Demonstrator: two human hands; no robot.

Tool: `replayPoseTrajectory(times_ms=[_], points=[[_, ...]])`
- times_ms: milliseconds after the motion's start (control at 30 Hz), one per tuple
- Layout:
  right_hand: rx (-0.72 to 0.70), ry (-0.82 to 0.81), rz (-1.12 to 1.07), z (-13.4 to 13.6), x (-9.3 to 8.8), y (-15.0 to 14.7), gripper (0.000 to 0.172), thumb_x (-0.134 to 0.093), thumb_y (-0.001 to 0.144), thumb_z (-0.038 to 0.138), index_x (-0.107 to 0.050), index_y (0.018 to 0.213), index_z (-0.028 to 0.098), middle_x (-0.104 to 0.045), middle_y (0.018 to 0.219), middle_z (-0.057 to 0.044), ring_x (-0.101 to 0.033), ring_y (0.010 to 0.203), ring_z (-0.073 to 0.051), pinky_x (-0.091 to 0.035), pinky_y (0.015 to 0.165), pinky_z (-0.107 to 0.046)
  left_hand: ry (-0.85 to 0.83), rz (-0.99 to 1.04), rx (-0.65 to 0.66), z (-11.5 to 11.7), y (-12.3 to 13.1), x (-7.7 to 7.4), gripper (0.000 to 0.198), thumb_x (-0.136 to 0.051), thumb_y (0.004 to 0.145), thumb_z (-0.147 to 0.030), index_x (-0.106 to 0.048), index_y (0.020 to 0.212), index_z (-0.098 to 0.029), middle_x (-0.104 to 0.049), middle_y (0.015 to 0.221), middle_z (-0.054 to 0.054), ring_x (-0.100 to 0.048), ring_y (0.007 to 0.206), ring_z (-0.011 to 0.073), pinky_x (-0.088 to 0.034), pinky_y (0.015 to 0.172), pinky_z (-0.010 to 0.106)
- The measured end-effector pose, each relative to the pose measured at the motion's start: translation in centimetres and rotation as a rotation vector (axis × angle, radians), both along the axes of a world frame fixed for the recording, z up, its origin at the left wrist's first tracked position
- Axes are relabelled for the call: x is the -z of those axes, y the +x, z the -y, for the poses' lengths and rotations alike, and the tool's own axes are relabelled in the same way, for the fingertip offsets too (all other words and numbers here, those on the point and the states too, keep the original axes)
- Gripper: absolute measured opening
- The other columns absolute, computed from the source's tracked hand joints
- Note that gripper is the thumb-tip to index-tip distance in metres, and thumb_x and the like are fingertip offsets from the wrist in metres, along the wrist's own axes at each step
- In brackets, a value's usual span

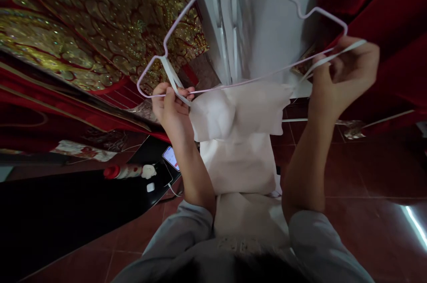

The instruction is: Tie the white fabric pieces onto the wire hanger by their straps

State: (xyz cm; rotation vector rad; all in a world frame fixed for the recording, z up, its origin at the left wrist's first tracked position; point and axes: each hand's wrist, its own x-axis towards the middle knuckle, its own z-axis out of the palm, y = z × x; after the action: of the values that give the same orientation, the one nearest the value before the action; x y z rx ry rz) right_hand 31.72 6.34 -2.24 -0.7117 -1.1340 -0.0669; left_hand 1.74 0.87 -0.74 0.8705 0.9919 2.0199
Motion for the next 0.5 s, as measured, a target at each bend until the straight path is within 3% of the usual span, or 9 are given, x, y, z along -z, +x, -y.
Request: replayPoseTrajectory(times_ms=[133,200,333,500], points=[[0.072,-0.162,0.153,-1.3,-1.4,0.5,0.035,-0.083,0.067,0.005,-0.073,0.096,0.021,-0.066,0.096,-0.003,-0.063,0.09,-0.017,-0.047,0.082,-0.032,0.063,0.036,0.003,0.1,0.9,0.7,0.014,-0.059,0.102,-0.028,-0.046,0.104,-0.026,-0.066,0.071,-0.005,-0.075,0.075,0.0158,-0.057,0.076,0.028],[0.081,-0.112,0.139,-1.9,-1.8,0.1,0.03,-0.085,0.068,0.011,-0.069,0.091,0.021,-0.062,0.09,-0.002,-0.058,0.084,-0.015,-0.046,0.077,-0.03,0.058,0.037,-0.001,0.1,1.2,0.9,0.015,-0.059,0.102,-0.029,-0.045,0.104,-0.026,-0.066,0.071,-0.005,-0.075,0.076,0.0156,-0.056,0.075,0.027],[-0.027,0.095,0.036,-2.5,-2.0,-0.8,0.032,-0.088,0.074,0.04,-0.068,0.093,0.023,-0.051,0.084,0.0,-0.051,0.074,-0.012,-0.039,0.066,-0.027,-0.006,0.025,0.013,0.0,0.9,0.8,0.019,-0.063,0.101,-0.033,-0.045,0.103,-0.026,-0.065,0.071,-0.005,-0.074,0.075,0.0151,-0.056,0.075,0.027],[-0.077,0.153,0.064,-2.0,-2.5,-0.9,0.029,-0.089,0.077,0.036,-0.074,0.098,0.024,-0.054,0.087,0.001,-0.056,0.078,-0.011,-0.043,0.075,-0.028,-0.01,0.035,0.031,0.0,0.6,0.6,0.017,-0.061,0.1,-0.029,-0.044,0.103,-0.026,-0.064,0.07,-0.005,-0.073,0.074,0.0155,-0.055,0.073,0.027]])
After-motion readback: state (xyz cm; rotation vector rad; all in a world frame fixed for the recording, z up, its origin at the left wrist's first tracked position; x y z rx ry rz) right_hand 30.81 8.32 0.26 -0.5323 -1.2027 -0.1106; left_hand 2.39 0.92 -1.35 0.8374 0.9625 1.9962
